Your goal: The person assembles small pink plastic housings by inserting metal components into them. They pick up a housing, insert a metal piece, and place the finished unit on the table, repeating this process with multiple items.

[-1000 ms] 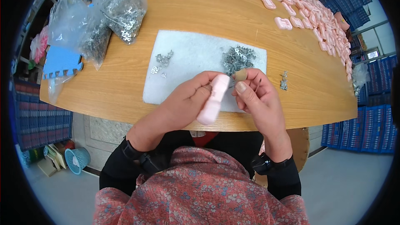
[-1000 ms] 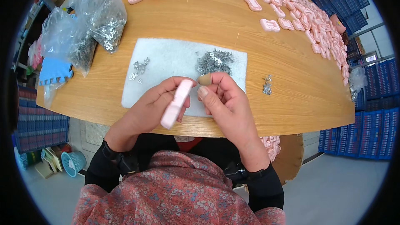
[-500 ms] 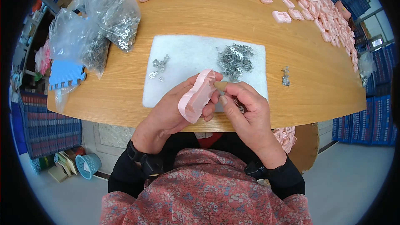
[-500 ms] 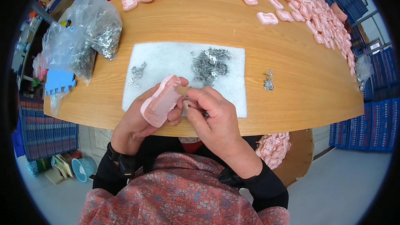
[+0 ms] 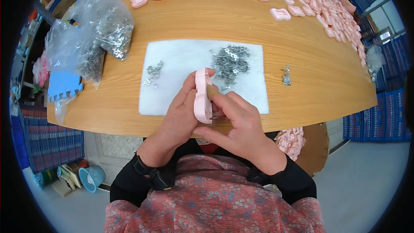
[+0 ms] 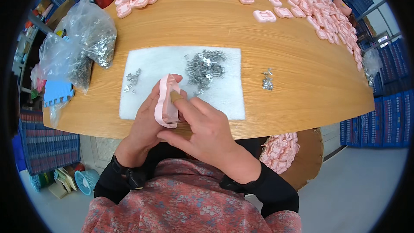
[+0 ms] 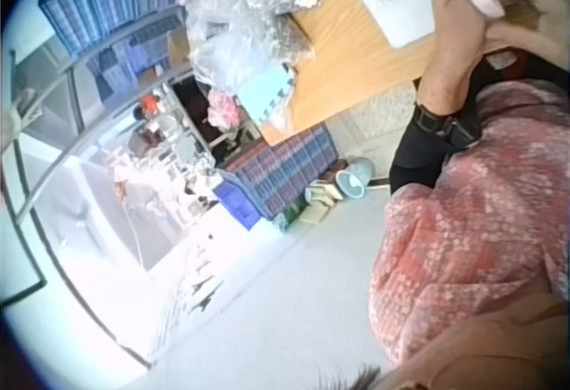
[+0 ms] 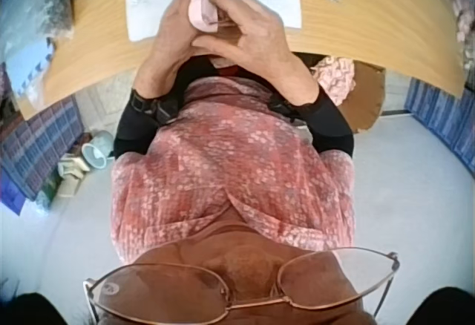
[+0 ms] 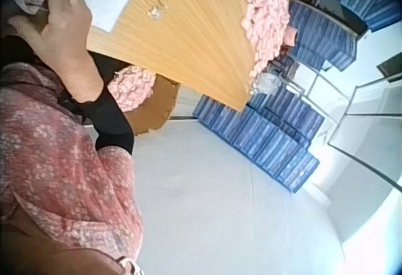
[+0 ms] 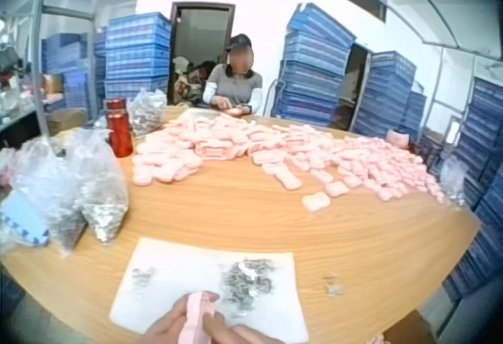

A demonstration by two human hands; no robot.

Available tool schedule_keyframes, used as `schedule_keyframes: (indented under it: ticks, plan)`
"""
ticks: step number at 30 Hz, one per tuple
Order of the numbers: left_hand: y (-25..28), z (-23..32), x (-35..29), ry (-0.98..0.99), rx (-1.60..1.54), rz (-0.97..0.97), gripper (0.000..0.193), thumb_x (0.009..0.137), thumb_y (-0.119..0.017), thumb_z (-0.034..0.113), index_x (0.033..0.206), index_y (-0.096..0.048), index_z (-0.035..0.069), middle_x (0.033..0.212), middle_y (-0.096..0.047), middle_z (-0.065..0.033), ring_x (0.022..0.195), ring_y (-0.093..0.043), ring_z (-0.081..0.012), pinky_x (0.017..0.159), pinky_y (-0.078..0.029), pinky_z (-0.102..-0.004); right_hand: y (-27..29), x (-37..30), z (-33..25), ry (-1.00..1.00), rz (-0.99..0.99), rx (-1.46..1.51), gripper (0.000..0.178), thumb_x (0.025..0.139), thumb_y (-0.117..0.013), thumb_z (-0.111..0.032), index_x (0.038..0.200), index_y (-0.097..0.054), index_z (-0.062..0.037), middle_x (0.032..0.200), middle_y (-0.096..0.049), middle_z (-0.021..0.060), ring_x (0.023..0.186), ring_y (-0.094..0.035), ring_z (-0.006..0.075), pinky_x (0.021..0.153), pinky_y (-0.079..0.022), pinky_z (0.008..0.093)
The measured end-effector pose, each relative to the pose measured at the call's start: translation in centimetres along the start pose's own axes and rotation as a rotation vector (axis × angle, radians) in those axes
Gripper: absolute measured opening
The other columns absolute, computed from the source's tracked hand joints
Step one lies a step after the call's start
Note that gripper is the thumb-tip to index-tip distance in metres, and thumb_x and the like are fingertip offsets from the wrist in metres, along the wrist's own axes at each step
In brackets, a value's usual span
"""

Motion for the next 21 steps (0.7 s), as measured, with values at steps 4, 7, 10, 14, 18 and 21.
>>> schedule_keyframes:
  ticks: [4, 7, 10, 14, 18, 21]
  plan:
    - [-0.6, -0.3, 0.3, 0.070, -0.031, 0.040, 0.042, 0.100, -0.045, 0.011, 0.142, -0.043, 0.006, 0.115, -0.058, -0.0075, 0.106, -0.058, -0.0156, 0.089, -0.049, -0.0306, 1.7, -0.6, 0.0, 0.000, 0.111, 0.011, 0.034, 0.076, -0.076, -0.011, 0.107, -0.065, -0.0003, 0.087, -0.062, 0.0118, 0.069, -0.063, 0.0246, 0.061, -0.052, 0.0329]
    - [-0.5, 0.1, 0.2, 0.049, 0.081, -0.049, 0.045, 0.093, -0.048, 0.007, 0.138, -0.046, 0.004, 0.122, -0.057, -0.0095, 0.112, -0.056, -0.0174, 0.097, -0.046, -0.0336, 4.3, -1.7, 0.7, -0.123, 0.140, 0.069, 0.027, 0.077, -0.072, -0.005, 0.102, -0.067, 0.0021, 0.083, -0.060, 0.0079, 0.071, -0.058, 0.0156, 0.062, -0.047, 0.0271]
    - [0.3, 2.9, 0.3, 0.013, 0.216, -0.248, 0.050, 0.091, -0.055, 0.008, 0.141, -0.045, 0.005, 0.126, -0.057, -0.0091, 0.114, -0.055, -0.0155, 0.098, -0.044, -0.0309, 5.8, -2.2, 1.4, -0.181, -0.013, 0.161, 0.021, 0.080, -0.068, -0.006, 0.100, -0.067, 0.0005, 0.082, -0.060, 0.0083, 0.066, -0.058, 0.0147, 0.059, -0.047, 0.0271]
    - [-1.7, 4.6, 0.4, 0.322, 0.275, -0.575, 0.053, 0.098, -0.056, 0.017, 0.147, -0.039, 0.005, 0.125, -0.058, -0.0091, 0.112, -0.055, -0.0138, 0.096, -0.044, -0.0290, 4.3, -2.4, 1.1, -0.204, -0.212, 0.293, 0.021, 0.083, -0.070, -0.009, 0.102, -0.068, -0.0022, 0.079, -0.059, 0.0070, 0.066, -0.058, 0.0138, 0.059, -0.047, 0.0265]
    - [-1.1, 3.2, -0.4, 0.521, 0.318, -0.527, 0.057, 0.102, -0.052, 0.033, 0.149, -0.037, 0.003, 0.115, -0.061, -0.0091, 0.100, -0.059, -0.0150, 0.089, -0.049, -0.0294, 7.1, -1.5, 2.1, -0.344, -0.181, 0.246, 0.021, 0.086, -0.071, -0.013, 0.104, -0.068, -0.0012, 0.081, -0.064, 0.0049, 0.072, -0.059, 0.0105, 0.064, -0.049, 0.0268]
    - [0.0, 1.3, -0.1, 0.489, -0.031, -0.441, 0.074, 0.098, -0.055, 0.046, 0.150, -0.031, -0.001, 0.106, -0.063, -0.0149, 0.094, -0.066, -0.0253, 0.083, -0.058, -0.0400, 13.0, -0.7, 8.3, -0.504, 0.140, -0.058, 0.020, 0.089, -0.070, -0.014, 0.103, -0.069, 0.0007, 0.080, -0.066, 0.0019, 0.072, -0.058, 0.0078, 0.067, -0.048, 0.0255]
Point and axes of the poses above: each hand's wrist, its own x-axis towards the middle knuckle, its own y-axis out of the back of the hand, z = x × y, the point moved 3 cm from there along x, towards the middle knuckle
